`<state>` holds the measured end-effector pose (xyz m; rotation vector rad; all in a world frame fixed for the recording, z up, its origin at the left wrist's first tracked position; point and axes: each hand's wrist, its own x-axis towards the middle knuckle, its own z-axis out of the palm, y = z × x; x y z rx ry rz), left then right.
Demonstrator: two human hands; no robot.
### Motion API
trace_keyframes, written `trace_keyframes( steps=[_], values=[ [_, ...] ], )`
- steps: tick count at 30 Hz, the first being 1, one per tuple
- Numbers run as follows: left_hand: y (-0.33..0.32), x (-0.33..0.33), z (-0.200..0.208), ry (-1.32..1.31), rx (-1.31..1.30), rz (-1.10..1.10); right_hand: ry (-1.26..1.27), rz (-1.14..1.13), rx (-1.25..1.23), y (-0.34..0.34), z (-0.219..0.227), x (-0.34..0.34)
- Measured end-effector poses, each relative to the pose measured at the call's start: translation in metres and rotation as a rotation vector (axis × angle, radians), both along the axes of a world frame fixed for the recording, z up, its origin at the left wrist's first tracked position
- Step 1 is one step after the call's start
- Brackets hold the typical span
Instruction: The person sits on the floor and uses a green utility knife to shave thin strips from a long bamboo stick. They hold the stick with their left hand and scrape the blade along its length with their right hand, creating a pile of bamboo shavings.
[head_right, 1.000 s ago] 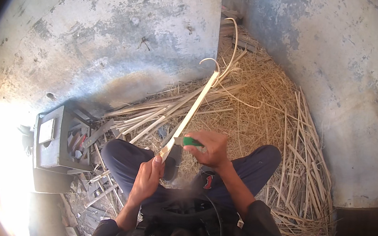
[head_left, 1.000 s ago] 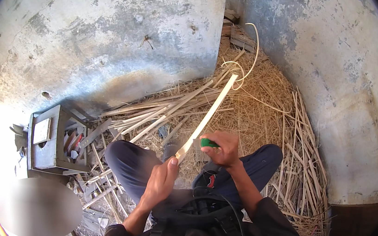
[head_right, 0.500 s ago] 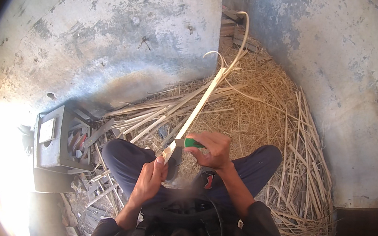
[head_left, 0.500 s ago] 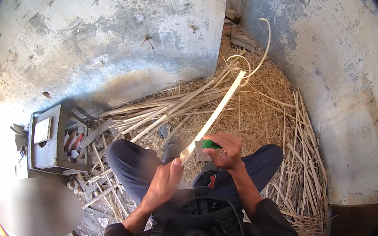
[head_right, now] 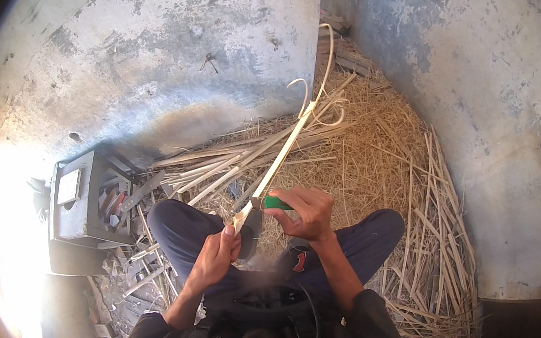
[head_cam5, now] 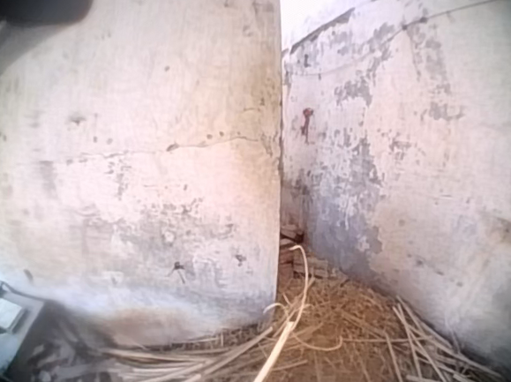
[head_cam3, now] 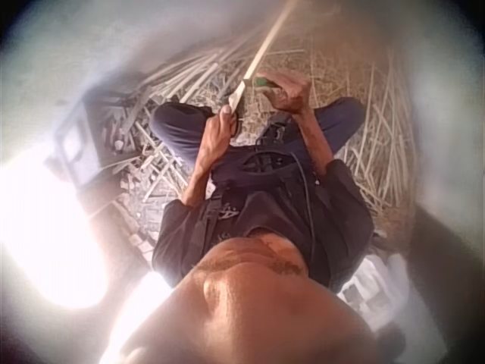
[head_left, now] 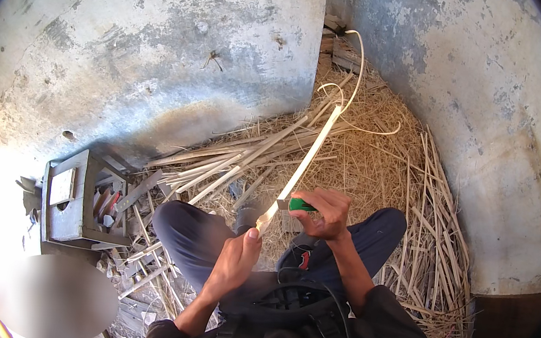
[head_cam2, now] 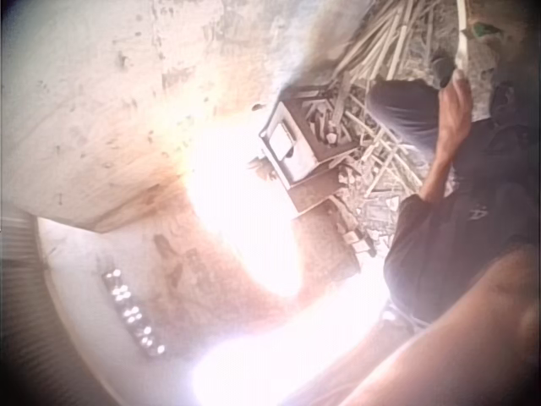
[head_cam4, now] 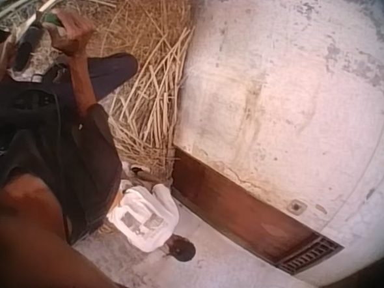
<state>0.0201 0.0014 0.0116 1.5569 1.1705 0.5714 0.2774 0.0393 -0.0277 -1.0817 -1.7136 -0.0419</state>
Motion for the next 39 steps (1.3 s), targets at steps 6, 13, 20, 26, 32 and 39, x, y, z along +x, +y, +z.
trace_keyframes(
  steps=[6,13,20,26,32,39],
  values=[
    [0.001,-0.002,-0.004,-0.006,-0.006,-0.004,-0.02,-0.03,0.007,0.0,0.001,0.0],
    [0.001,-0.001,-0.009,-0.011,-0.009,0.005,-0.038,-0.049,0.02,0.001,-0.002,0.0],
    [0.003,-0.003,-0.013,-0.014,-0.044,-0.015,-0.044,-0.064,0.022,0.002,-0.003,0.0],
    [0.003,-0.003,-0.013,-0.01,-0.047,-0.009,-0.033,-0.071,0.032,0.002,-0.008,0.0],
    [0.001,-0.002,-0.015,-0.014,-0.071,0.007,-0.039,-0.071,0.027,0.004,-0.003,0.001],
    [-0.002,-0.006,-0.012,-0.019,-0.078,0.017,-0.056,-0.079,0.034,0.004,-0.002,-0.002]
  ],
)
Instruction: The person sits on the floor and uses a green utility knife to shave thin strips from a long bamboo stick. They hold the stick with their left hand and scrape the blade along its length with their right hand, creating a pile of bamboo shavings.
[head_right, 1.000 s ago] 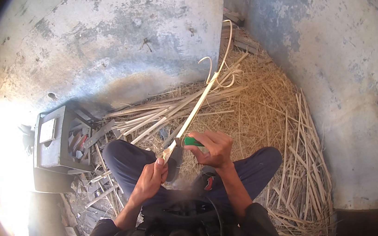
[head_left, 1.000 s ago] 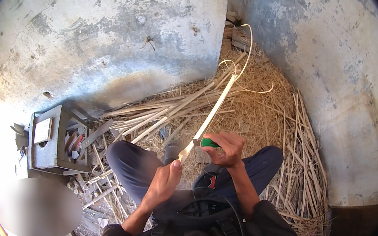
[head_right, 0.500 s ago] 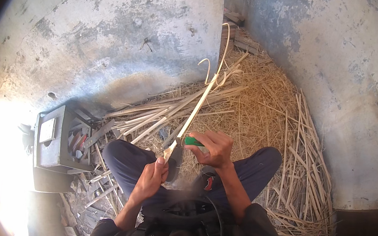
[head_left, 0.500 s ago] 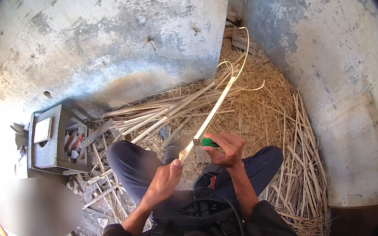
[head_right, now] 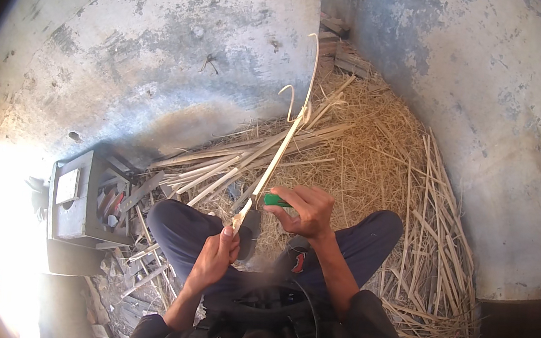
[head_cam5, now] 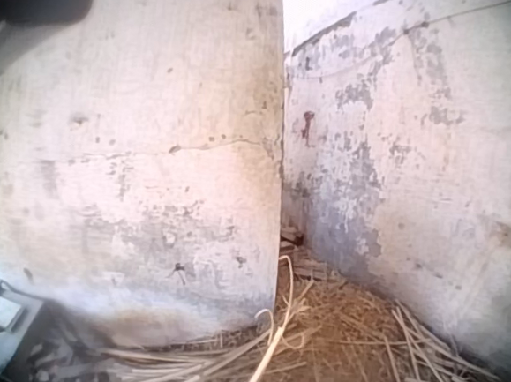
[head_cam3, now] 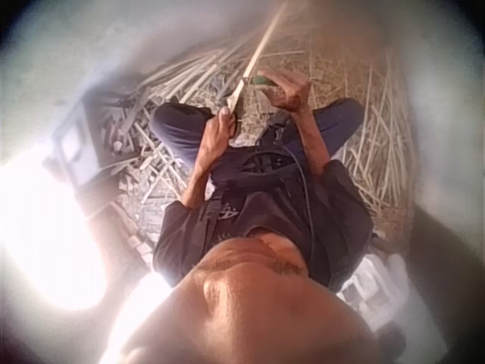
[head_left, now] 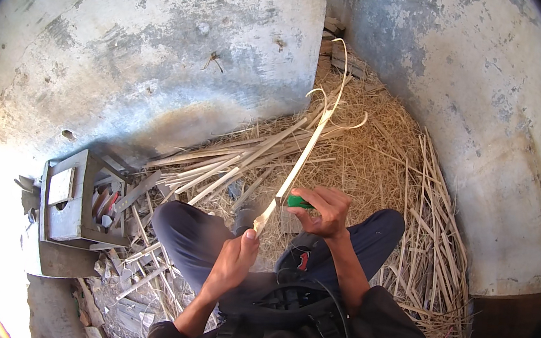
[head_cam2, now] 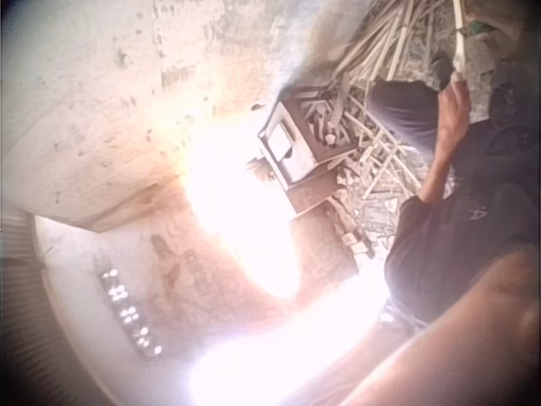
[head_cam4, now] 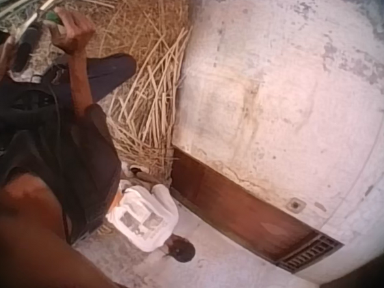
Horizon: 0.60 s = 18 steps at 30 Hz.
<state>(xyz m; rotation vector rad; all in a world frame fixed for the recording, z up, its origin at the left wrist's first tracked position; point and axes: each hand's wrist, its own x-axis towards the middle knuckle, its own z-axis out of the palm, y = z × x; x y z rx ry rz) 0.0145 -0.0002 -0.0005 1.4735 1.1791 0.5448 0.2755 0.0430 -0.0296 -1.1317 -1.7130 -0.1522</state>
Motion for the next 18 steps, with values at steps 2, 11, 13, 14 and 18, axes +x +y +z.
trace_keyframes(
  steps=[2,11,13,14,18],
  values=[
    [0.001,-0.003,-0.003,-0.006,0.011,-0.007,-0.011,0.004,0.002,0.001,0.001,-0.001],
    [-0.02,-0.013,-0.01,-0.033,-0.062,-0.026,0.215,-0.154,-0.098,0.022,0.002,0.045],
    [-0.014,-0.014,-0.002,-0.001,-0.045,-0.057,0.17,-0.148,-0.128,0.022,0.01,0.05],
    [-0.015,-0.015,-0.009,0.015,-0.011,-0.065,0.165,-0.149,-0.122,0.023,0.012,0.051],
    [-0.017,-0.012,-0.015,0.01,-0.011,-0.029,0.161,-0.145,-0.032,0.032,0.01,0.046]
  ],
)
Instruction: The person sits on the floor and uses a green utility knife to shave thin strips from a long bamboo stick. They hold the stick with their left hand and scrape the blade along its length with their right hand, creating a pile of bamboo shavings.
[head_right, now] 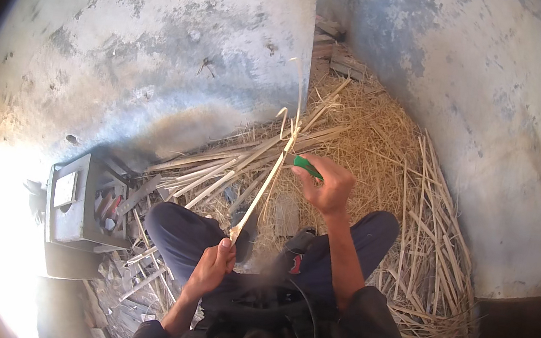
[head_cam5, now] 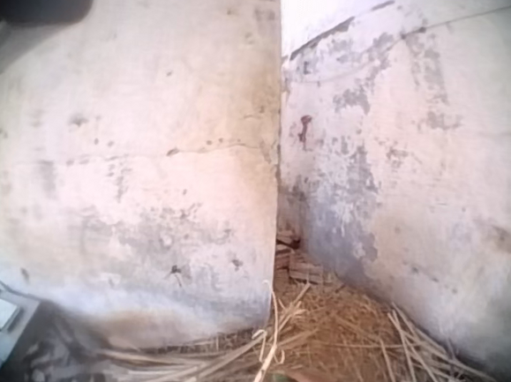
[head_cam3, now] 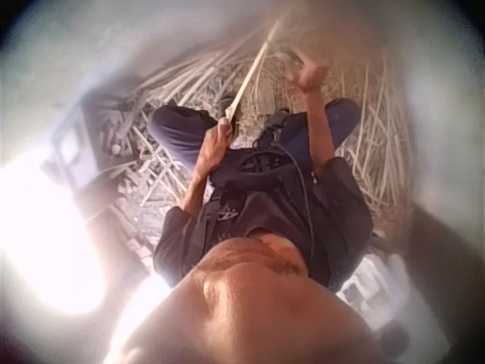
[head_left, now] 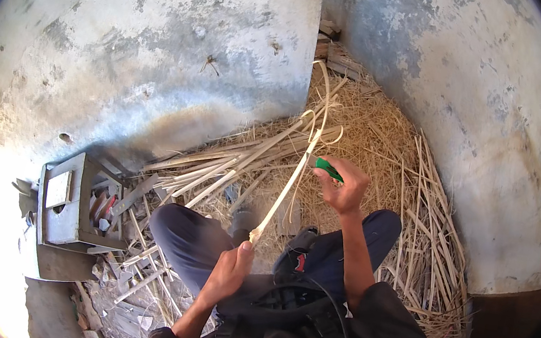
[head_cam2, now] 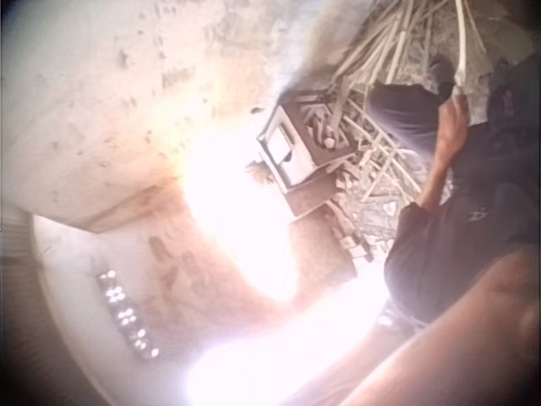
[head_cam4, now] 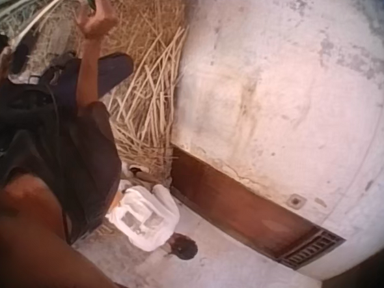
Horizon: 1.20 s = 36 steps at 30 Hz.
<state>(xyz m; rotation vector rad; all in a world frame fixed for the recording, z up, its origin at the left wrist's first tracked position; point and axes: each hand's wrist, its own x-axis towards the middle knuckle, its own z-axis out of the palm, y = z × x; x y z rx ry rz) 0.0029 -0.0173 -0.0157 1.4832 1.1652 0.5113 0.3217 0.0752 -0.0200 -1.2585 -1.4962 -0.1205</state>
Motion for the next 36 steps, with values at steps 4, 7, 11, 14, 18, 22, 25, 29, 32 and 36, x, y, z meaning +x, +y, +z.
trace_keyframes(
  steps=[4,7,11,14,18,22,25,29,32,36],
  values=[
    [-0.004,-0.007,-0.001,-0.012,-0.048,0.008,0.121,-0.084,-0.059,0.013,-0.01,0.003],
    [0.0,-0.01,-0.003,-0.001,-0.037,0.004,0.098,-0.079,-0.104,0.015,-0.007,0.003],
    [-0.003,-0.007,-0.009,0.008,-0.016,-0.01,0.126,-0.036,-0.076,0.021,-0.014,0.0],
    [0.001,-0.002,-0.007,0.03,0.076,0.044,0.39,0.165,-0.192,0.027,-0.026,-0.001],
    [0.007,-0.005,-0.002,0.027,0.094,0.059,0.945,0.622,-0.567,0.018,-0.027,0.007],
    [0.007,-0.002,0.013,0.049,0.115,0.064,1.145,0.882,-0.596,0.017,-0.029,0.014],
    [0.01,-0.001,0.015,0.071,0.152,0.094,1.001,0.685,-0.566,0.014,-0.028,0.006],
    [0.015,0.003,0.017,0.079,0.242,0.136,0.671,0.45,-0.418,0.003,-0.041,-0.005],
    [0.02,0.01,0.022,0.076,0.244,0.155,0.534,0.421,-0.341,-0.013,-0.058,-0.026],
    [0.023,0.017,0.025,0.067,0.27,0.13,0.342,0.395,-0.287,-0.034,-0.037,-0.049]
  ],
)
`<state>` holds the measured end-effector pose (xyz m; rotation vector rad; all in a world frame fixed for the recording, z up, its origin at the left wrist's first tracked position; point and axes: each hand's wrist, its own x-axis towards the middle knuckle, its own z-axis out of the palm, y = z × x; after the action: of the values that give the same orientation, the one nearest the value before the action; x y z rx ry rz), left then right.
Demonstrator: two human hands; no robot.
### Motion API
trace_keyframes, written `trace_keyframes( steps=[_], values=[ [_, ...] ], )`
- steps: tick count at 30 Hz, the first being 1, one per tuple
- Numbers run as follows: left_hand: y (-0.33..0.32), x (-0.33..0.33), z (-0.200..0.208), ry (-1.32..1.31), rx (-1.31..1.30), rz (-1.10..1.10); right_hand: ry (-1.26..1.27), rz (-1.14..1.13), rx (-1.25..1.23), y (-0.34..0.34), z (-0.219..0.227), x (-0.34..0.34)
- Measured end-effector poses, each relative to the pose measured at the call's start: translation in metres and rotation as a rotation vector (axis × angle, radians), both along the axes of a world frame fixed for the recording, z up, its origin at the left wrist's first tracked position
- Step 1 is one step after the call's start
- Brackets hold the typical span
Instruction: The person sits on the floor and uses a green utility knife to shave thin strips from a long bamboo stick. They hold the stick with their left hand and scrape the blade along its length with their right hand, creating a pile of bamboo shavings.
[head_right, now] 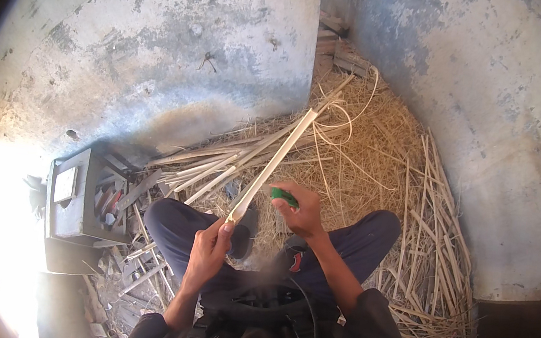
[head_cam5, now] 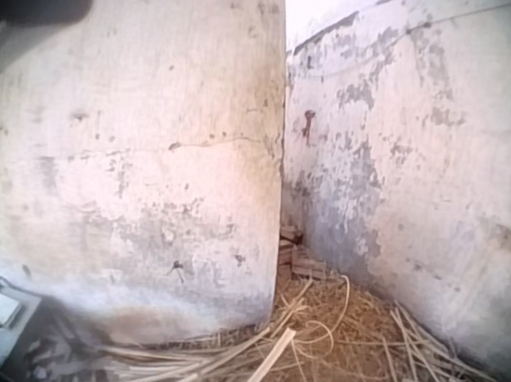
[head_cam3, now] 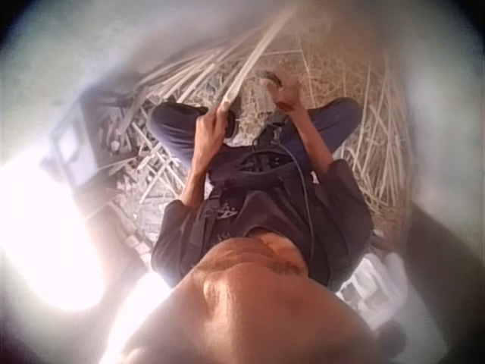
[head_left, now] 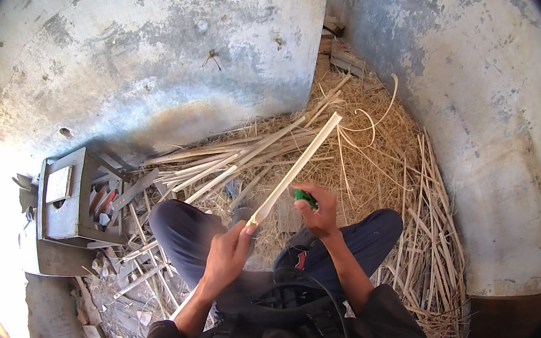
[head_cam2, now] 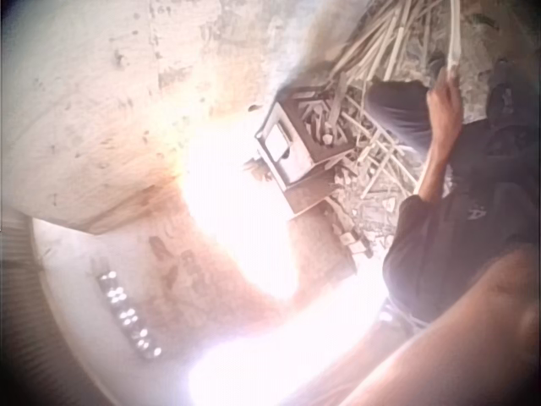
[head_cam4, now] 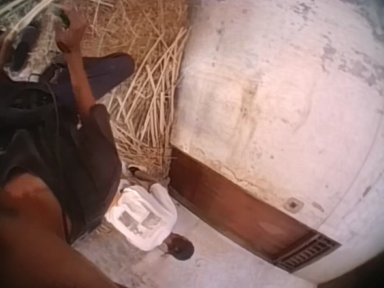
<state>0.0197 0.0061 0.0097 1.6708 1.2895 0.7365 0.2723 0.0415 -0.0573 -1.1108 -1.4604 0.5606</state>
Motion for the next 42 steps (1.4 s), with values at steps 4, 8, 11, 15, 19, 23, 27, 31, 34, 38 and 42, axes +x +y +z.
trace_keyframes(
  steps=[4,8,11,15,19,23,27,31,34,38,42],
  values=[
    [0.0,0.006,0.007,-0.041,0.006,-0.029,-0.023,0.015,0.113,-0.004,0.011,-0.006],
    [0.0,0.008,0.012,-0.055,-0.017,-0.049,-0.111,-0.041,0.228,-0.001,0.006,-0.006],
    [0.0,0.01,0.015,-0.074,-0.044,-0.067,-0.187,-0.071,0.256,-0.004,0.007,-0.003],
    [-0.002,0.01,0.017,-0.114,-0.084,-0.087,-0.242,-0.091,0.306,-0.003,0.01,0.002],
    [-0.003,0.008,0.019,-0.135,-0.146,-0.111,-0.285,-0.099,0.345,-0.002,0.019,0.007],
    [-0.004,0.006,0.018,-0.151,-0.194,-0.127,-0.309,-0.117,0.373,0.0,0.021,0.01],
    [-0.004,0.004,0.011,-0.154,-0.223,-0.132,-0.322,-0.125,0.393,0.002,0.024,0.01],
    [-0.005,0.002,0.008,-0.145,-0.234,-0.128,-0.333,-0.137,0.415,0.003,0.025,0.009],
    [-0.005,0.001,0.009,-0.145,-0.242,-0.121,-0.359,-0.151,0.423,0.003,0.023,0.01],
    [-0.006,-0.001,0.006,-0.158,-0.278,-0.118,-0.37,-0.163,0.429,0.005,0.023,0.01],
    [-0.007,-0.003,0.002,-0.158,-0.283,-0.126,-0.389,-0.162,0.437,0.006,0.025,0.011]
  ],
)
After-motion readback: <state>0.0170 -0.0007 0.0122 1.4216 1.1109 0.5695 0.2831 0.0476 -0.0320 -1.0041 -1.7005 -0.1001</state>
